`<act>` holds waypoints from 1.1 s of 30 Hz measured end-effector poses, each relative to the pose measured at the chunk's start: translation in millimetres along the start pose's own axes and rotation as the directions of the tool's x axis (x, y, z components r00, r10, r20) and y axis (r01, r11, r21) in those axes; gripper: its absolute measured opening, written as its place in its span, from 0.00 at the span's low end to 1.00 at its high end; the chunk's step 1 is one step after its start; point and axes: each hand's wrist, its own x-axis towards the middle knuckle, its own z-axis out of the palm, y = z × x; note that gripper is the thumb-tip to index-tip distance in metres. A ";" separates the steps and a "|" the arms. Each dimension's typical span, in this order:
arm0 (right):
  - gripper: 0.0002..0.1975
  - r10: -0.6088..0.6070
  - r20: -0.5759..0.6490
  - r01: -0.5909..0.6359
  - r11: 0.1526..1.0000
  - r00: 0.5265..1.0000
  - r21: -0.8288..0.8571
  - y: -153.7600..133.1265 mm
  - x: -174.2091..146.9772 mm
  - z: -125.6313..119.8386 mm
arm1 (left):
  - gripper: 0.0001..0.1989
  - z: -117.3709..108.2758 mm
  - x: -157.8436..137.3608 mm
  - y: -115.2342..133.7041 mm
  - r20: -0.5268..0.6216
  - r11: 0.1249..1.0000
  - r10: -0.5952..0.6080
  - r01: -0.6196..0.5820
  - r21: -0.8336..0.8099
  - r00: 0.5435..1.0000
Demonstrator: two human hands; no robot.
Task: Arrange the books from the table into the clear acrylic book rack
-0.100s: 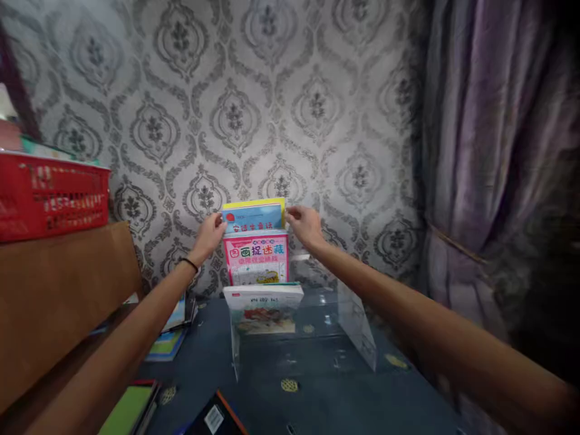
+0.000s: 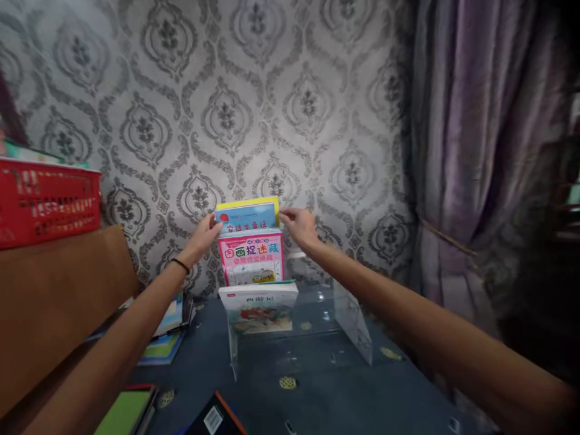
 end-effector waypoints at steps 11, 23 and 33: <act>0.21 0.003 0.106 -0.004 1.000 0.994 0.009 -0.3 -11.9 5.0 | 0.21 20.0 -12.5 -1.5 0.108 0.932 -0.221 0.242 -0.270 0.969; 0.24 0.014 0.161 -0.026 0.997 0.987 0.073 7.0 -7.6 7.0 | 0.20 23.4 -13.8 -2.1 0.126 0.921 -0.184 0.216 -0.325 0.975; 0.20 0.036 0.180 -0.066 0.985 0.983 0.161 27.6 -11.6 18.9 | 0.13 24.2 -14.1 1.8 0.126 0.888 -0.226 0.257 -0.382 0.966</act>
